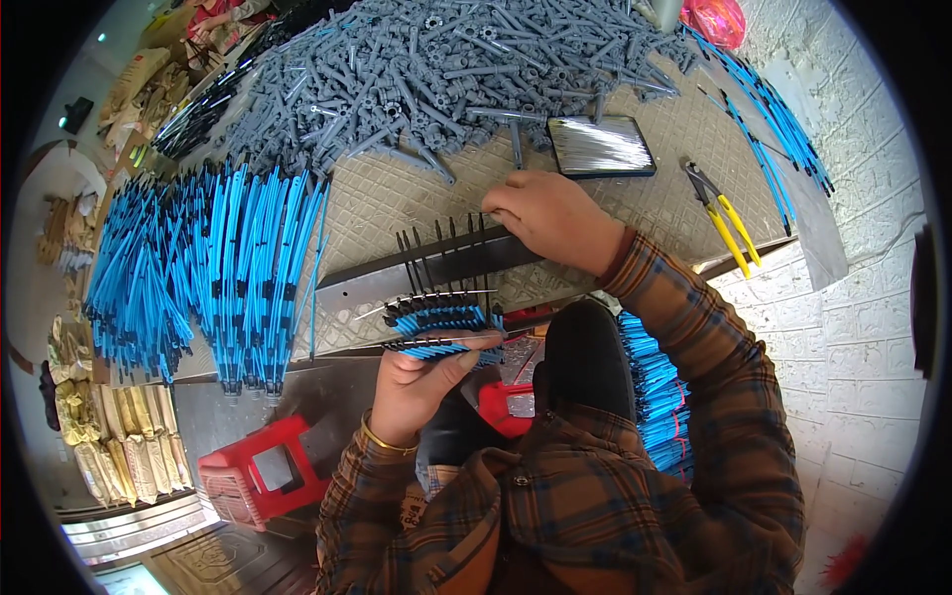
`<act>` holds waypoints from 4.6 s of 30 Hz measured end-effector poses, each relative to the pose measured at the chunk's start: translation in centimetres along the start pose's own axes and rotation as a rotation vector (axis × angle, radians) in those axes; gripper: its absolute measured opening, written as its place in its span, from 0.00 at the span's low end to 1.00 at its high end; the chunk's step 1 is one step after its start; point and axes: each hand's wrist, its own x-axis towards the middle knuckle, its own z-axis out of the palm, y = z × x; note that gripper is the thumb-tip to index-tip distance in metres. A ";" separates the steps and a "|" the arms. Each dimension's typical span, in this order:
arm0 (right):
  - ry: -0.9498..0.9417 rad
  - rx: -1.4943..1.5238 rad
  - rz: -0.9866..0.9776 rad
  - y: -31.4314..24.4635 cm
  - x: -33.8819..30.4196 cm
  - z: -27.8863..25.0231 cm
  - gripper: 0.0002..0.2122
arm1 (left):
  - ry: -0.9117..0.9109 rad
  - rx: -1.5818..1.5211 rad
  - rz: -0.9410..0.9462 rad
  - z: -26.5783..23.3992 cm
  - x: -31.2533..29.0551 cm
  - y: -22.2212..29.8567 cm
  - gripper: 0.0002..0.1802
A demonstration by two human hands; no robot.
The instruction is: The person threads umbrella ribs together with a thin wire, fits them into a plastic hub, and tightens the wire using pliers. The person then checks the assembled umbrella frame and threads another set of ribs with wire.
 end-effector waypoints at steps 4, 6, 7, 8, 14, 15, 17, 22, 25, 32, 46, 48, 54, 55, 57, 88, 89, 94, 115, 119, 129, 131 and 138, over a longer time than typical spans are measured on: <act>-0.004 0.011 -0.008 -0.2 0.4 0.1 0.04 | 0.008 -0.007 -0.025 0.1 0.0 0.1 0.10; -0.019 0.002 -0.017 -0.2 0.8 0.2 0.04 | 0.006 -0.007 -0.025 0.0 0.0 0.2 0.10; -0.027 -0.003 -0.021 -0.3 0.9 0.3 0.04 | 0.004 -0.007 -0.025 0.0 0.0 0.2 0.10; -0.028 -0.003 -0.022 -0.4 1.1 0.3 0.04 | 0.005 -0.008 -0.024 -0.1 0.0 0.2 0.10; -0.029 0.056 -0.032 -1.4 2.2 1.2 0.04 | -0.006 -0.021 -0.024 -0.7 -0.3 0.2 0.10; -0.033 0.068 -0.027 -1.6 2.3 1.4 0.04 | -0.003 -0.034 -0.027 -0.7 -0.3 0.2 0.10; -0.048 0.076 -0.010 -1.9 2.5 1.7 0.04 | -0.011 -0.038 -0.028 -1.0 -0.3 0.4 0.11; -0.081 0.131 0.033 -2.2 3.0 2.7 0.05 | -0.044 -0.023 -0.052 -1.6 0.0 1.1 0.11; -0.080 0.173 0.020 -2.1 3.2 3.1 0.06 | -0.052 -0.019 -0.063 -1.8 0.0 1.2 0.11; -0.095 0.254 -0.041 -1.8 4.0 3.8 0.08 | -0.060 -0.029 -0.065 -2.0 0.1 1.4 0.10; -0.170 0.332 -0.080 -1.8 5.5 4.1 0.09 | -0.143 -0.062 -0.120 -2.9 0.7 1.8 0.12; -0.166 0.332 -0.082 -1.9 5.6 4.1 0.09 | -0.150 -0.058 -0.127 -3.0 0.7 2.0 0.12; -0.234 0.315 -0.096 -1.5 6.1 4.4 0.10 | -0.166 -0.088 -0.166 -3.5 0.7 2.3 0.11; -0.245 0.307 -0.107 -1.4 6.2 4.3 0.10 | -0.169 -0.099 -0.171 -3.5 0.8 2.3 0.11; -0.249 0.312 -0.103 -1.3 6.3 4.3 0.10 | -0.178 -0.105 -0.178 -3.6 0.8 2.3 0.11; -0.656 -0.276 -0.684 -4.8 5.4 -3.2 0.20 | -0.291 0.018 -0.075 -4.3 0.1 1.7 0.07; -0.696 -0.318 -0.669 -5.8 5.3 -3.7 0.20 | -0.319 0.024 -0.049 -4.0 -0.3 1.6 0.08; -0.653 -0.458 -0.584 -10.9 1.0 -5.0 0.16 | -0.494 0.114 -0.097 -2.5 -4.2 2.4 0.10; -1.064 0.738 -0.073 -12.7 -16.1 6.7 0.22 | -0.060 0.829 0.176 3.8 -13.3 3.2 0.14; -0.877 0.771 -0.101 -11.3 -16.8 7.6 0.22 | -0.121 0.633 0.625 5.8 -9.6 2.3 0.11; 0.018 1.073 0.250 -15.8 -14.9 8.9 0.20 | 0.221 0.482 0.234 5.1 -7.9 0.3 0.11; 0.001 1.093 0.322 -16.3 -14.7 9.4 0.18 | 0.245 0.478 0.217 4.7 -7.8 0.2 0.11; -0.165 1.345 0.601 -16.2 -13.3 11.3 0.12 | 0.289 -0.097 -0.090 2.2 -7.6 -0.5 0.11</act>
